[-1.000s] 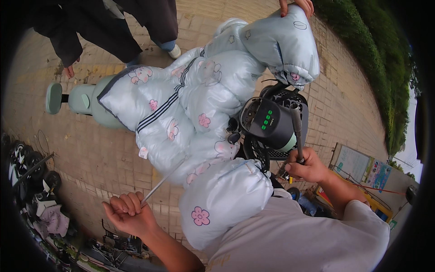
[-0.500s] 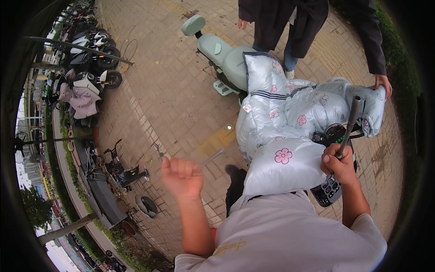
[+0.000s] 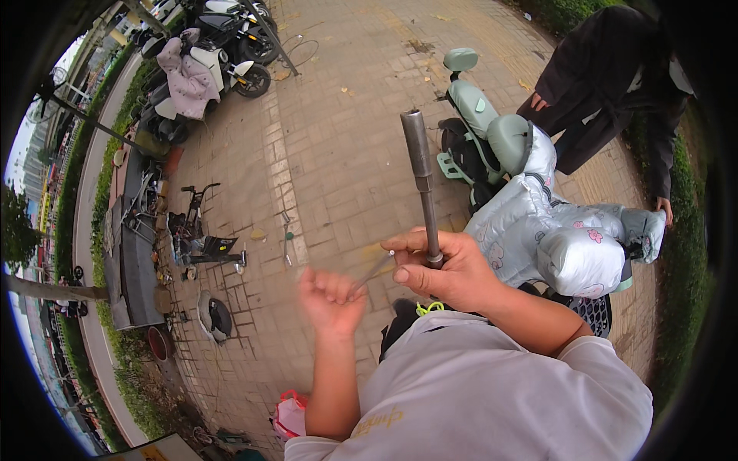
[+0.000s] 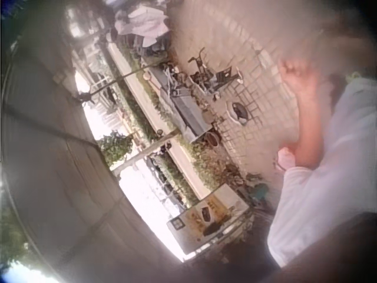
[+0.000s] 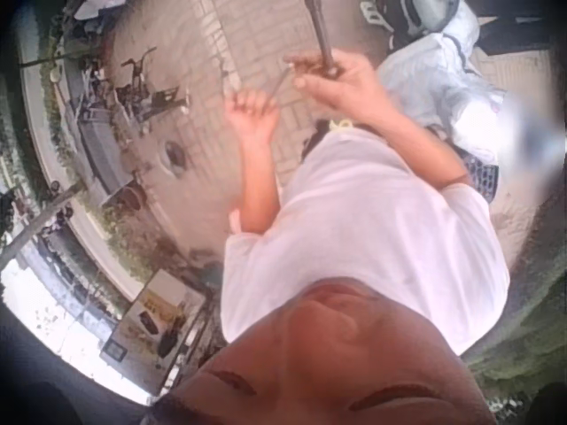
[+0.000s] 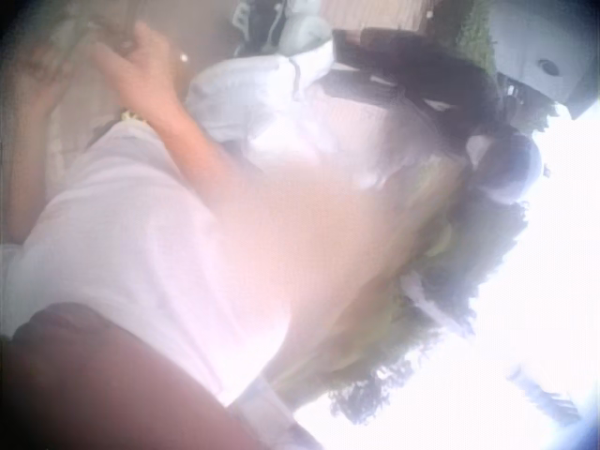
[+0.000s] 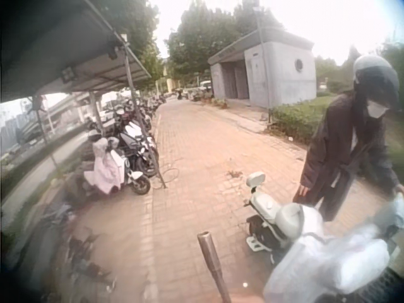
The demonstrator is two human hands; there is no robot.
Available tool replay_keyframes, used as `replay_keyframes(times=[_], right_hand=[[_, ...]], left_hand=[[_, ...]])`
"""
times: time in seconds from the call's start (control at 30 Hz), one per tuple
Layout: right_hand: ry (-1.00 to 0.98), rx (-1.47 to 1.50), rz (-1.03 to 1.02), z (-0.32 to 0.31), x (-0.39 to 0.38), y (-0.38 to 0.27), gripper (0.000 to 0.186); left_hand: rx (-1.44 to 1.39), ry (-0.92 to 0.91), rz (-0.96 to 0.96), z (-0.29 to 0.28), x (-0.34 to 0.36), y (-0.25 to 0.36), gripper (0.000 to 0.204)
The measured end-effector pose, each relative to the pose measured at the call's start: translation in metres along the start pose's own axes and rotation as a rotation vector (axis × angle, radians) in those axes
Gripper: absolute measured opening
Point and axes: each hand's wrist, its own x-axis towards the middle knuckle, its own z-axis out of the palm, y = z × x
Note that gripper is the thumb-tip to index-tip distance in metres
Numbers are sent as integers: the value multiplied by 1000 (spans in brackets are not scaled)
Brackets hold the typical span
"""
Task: The person adjusts a winter cover on an electric scooter, then uses a socket wrench and a screwdriver to tighten components on the scooter's handlebar area. The person repeatedly switches between tools and returns to the scooter to continue tightening.
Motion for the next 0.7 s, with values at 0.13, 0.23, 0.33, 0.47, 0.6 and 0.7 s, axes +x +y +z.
replay_keyframes(times=[0.13, 0.23, 0.33, 0.47, 0.6, 0.7], right_hand=[[-55, -15, 85, 62, 25, 13, 22], [-114, -5, 136, 92, 41, 24, 17], [-185, 42, 182, 113, 56, 34, 15], [-241, 6, 241, 133, 78, 47, 13], [-316, 65, 291, 147, 106, 58, 19], [-354, 92, 346, 152, 134, 67, 18]], left_hand=[[-45, -20, 25, -22, -21, 43, 44], [-116, -20, 60, -35, -35, 62, 44], [-195, -34, 98, -46, -45, 75, 44], [-268, 13, 167, -57, -56, 86, 42], [-317, 44, 235, -58, -62, 93, 39], [-338, 8, 296, -58, -56, 95, 36]])
